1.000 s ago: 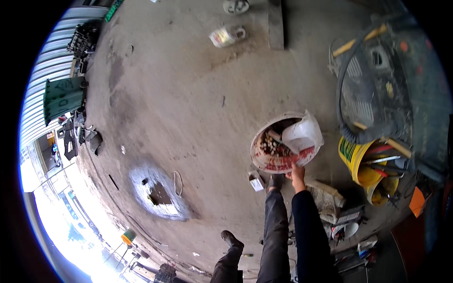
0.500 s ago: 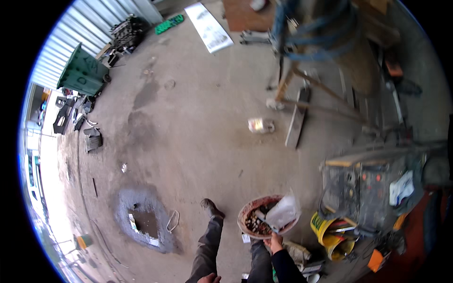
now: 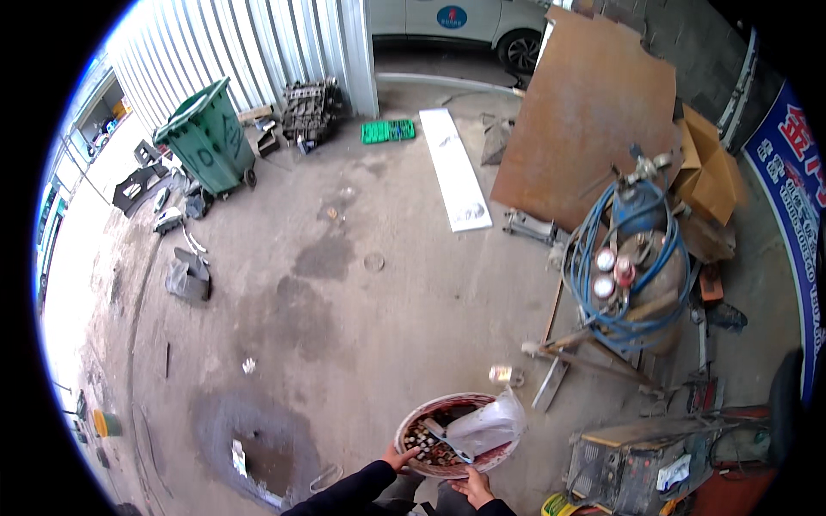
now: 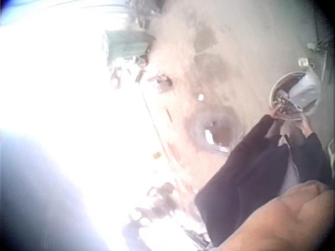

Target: The person inserts plastic fasteners into a black curved car trim piece and then attempts to attach it to the wheel arch of a white car. They also retrieve a bucket of fasteners and a hammer from the workshop floor.

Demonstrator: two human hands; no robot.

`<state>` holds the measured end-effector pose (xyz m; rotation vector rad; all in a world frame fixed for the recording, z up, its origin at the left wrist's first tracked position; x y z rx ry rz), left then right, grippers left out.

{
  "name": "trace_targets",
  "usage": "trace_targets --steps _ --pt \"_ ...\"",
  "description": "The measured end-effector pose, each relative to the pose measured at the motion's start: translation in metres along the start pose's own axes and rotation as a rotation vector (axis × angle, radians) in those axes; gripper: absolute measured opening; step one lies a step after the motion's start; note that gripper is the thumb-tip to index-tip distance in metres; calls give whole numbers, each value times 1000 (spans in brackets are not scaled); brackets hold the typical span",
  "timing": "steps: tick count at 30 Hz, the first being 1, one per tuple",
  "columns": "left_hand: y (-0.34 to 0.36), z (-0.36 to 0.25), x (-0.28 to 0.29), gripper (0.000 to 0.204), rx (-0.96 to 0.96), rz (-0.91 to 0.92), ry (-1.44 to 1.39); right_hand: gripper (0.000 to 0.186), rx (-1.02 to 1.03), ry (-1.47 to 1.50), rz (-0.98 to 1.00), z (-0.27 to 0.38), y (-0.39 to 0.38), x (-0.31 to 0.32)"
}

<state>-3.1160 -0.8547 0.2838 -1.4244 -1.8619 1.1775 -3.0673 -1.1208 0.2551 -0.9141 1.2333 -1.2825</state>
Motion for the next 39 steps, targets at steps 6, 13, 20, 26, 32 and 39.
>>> trace_targets --steps 6,13,20,26,32,39 --pt "45 -131 114 54 35 -34 -263 40 211 -144 113 118 -5 -201" --pt "131 -298 228 49 -180 -275 -173 41 201 -273 333 267 51 -399" --pt "165 -491 293 62 -81 -210 -471 44 7 -424 248 428 55 -580" --pt "285 -630 376 62 -162 -151 -492 44 -11 -468 334 572 95 -732" --pt "379 -844 411 65 -37 -89 -323 49 10 -252 431 709 152 -810" --pt "510 -1099 383 57 -169 -24 -132 51 148 -69 376 904 257 -878"
Point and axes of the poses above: each hand's wrist, its own y-axis towards the middle knuckle, its own x-axis out of the back of the hand, z = x × y, the point moved 3 cm from there along y, towards the middle knuckle, and after that the axes turned 11 degrees about y, right-handed, at the moved point
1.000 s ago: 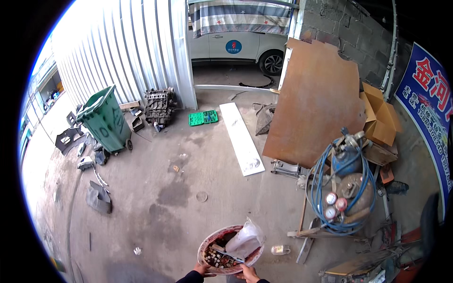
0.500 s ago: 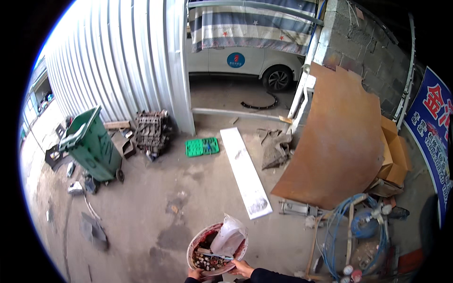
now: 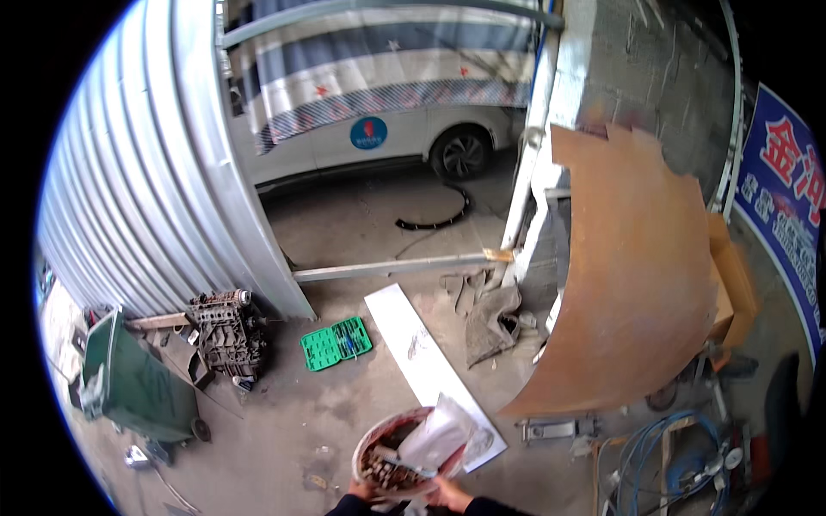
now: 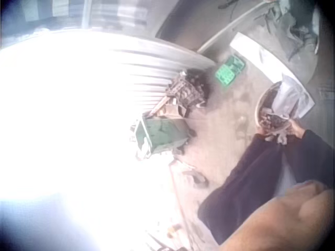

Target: The person inserts plastic fasteners into a black curved car trim piece and then attempts to attach it to the wheel arch of a white car. They also retrieve a bucket of fasteners and a hammer from the workshop floor.

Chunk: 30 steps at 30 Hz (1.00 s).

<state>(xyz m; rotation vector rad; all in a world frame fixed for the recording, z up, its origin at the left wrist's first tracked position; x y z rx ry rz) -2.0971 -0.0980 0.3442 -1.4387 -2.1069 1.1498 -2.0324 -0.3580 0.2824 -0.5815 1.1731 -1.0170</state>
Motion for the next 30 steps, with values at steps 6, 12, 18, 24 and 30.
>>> trace_targets --steps 6,12,18,24,30 --pt "79 -166 -25 61 106 1 -12 49 -5 3 -90 176 33 -86" --pt "230 -302 -13 66 118 -29 23 50 1 72 -146 312 137 -151" --pt "315 -478 -40 58 84 1 240 46 94 218 -99 428 197 -202" --pt "397 -616 -86 60 -23 98 368 43 196 360 -101 548 246 -243" --pt "487 -731 -176 58 6 116 535 40 250 572 -219 687 293 -246"
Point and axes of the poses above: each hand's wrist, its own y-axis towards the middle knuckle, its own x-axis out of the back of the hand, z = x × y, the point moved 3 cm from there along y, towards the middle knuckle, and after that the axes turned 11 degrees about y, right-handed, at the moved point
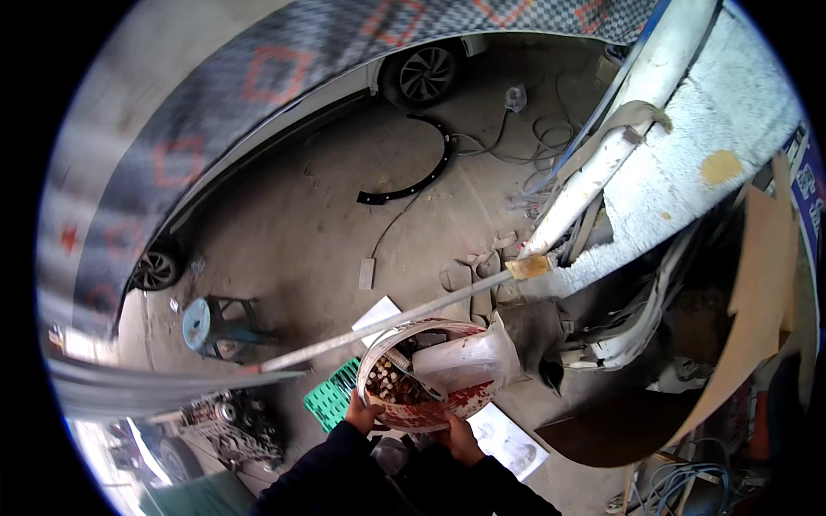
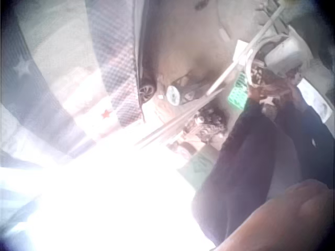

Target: The person inserts plastic fasteners into a black curved car trim piece and then attempts to attach it to the wheel arch of a white car. They also retrieve a bucket of fasteners and a hammer from the workshop floor.

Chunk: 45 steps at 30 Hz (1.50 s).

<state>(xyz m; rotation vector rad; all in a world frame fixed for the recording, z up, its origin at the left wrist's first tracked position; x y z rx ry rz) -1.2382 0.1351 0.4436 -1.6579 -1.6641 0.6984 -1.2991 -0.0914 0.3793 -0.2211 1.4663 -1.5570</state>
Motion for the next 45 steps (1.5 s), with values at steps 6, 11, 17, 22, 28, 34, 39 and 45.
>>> trace_targets --steps 6,11,17,22,28,34,39,45 --pt "96 -68 29 59 -47 -49 35 40 -72 83 131 73 46 -77" --pt "111 -172 11 65 20 16 77 40 -70 144 85 115 85 -101" --pt "170 -231 5 62 -24 35 73 42 7 132 -15 187 122 -143" --pt "264 -273 0 69 106 126 110 41 86 163 -43 228 191 -162" --pt "433 -282 22 85 238 91 60 41 131 292 -181 264 317 -196" --pt "593 -361 34 78 355 248 205 34 80 334 -439 289 430 -253" --pt "641 -433 82 71 419 168 111 35 -95 246 -393 374 478 -350" --pt "683 -535 134 74 381 91 -191 42 -171 6 -338 486 548 -466"
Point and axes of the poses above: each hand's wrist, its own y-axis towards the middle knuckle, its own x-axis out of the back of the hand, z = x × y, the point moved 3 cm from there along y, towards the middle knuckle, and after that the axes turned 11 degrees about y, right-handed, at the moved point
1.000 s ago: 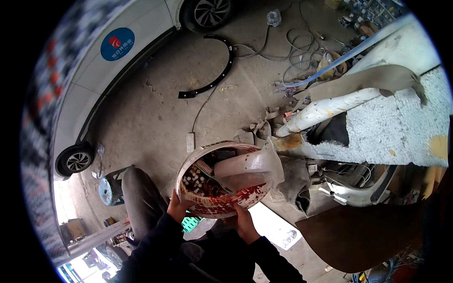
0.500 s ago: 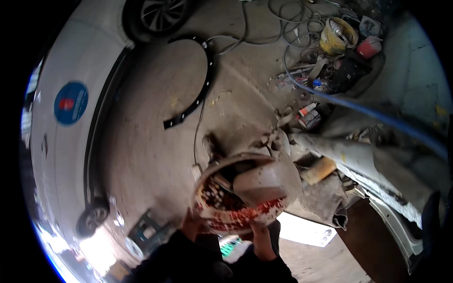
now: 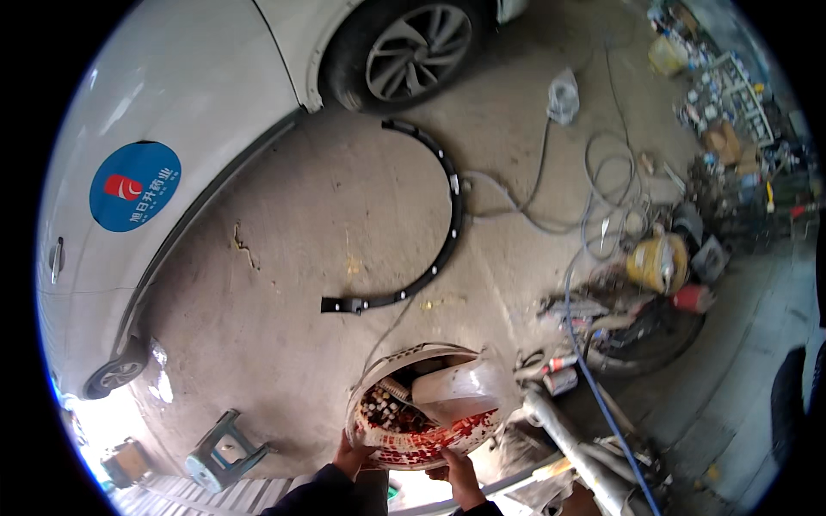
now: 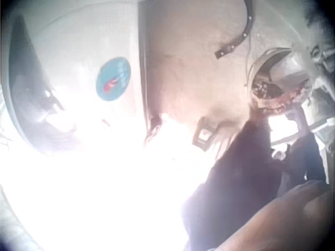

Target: The person inserts plastic fasteners into a black curved car trim piece and then attempts to attach it to the wheel arch of a white car. They also retrieve a bucket of fasteners and a hammer from the workshop floor.

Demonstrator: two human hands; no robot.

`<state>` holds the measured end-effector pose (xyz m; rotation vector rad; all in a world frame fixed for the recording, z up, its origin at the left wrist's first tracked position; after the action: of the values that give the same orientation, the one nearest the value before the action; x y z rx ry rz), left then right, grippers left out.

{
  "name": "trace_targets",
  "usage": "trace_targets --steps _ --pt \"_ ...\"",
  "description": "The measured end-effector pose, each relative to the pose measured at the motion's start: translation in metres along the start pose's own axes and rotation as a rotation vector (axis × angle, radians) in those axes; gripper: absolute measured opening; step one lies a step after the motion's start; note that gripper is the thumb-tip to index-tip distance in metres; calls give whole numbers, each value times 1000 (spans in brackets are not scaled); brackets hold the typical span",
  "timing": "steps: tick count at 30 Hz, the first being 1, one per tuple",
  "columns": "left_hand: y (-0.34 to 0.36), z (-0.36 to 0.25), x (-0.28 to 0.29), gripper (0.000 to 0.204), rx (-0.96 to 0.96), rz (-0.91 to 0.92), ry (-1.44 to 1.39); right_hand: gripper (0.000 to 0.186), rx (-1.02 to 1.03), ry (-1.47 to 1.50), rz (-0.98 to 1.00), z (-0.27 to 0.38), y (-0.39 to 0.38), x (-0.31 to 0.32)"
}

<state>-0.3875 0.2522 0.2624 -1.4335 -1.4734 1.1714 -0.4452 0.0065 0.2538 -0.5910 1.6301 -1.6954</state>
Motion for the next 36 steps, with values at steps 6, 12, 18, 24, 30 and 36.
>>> trace_targets --steps 6,12,18,24,30,36 --pt "27 -99 -8 76 -83 -26 -193 38 57 -175 77 113 21 -94" --pt "104 -152 -1 63 -192 -53 -255 37 19 -338 144 198 75 -166" --pt "201 -221 1 61 -175 -87 -336 37 -33 -431 224 255 203 -223" --pt "342 -217 24 64 -346 -119 -450 38 -145 -554 328 292 385 -274" --pt "480 -235 20 58 -428 -52 -499 43 25 -723 319 328 465 -318" --pt "546 -193 35 64 -319 -62 -436 52 -159 -988 314 323 513 -312"
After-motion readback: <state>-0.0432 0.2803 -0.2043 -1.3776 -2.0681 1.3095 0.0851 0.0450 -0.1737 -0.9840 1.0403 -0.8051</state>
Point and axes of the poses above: each hand's wrist, its own y-axis towards the middle knuckle, its own x-axis out of the back of the hand, z = x × y, the point moved 3 cm from there along y, towards the middle knuckle, and after that the axes turned 11 degrees about y, right-handed, at the moved point
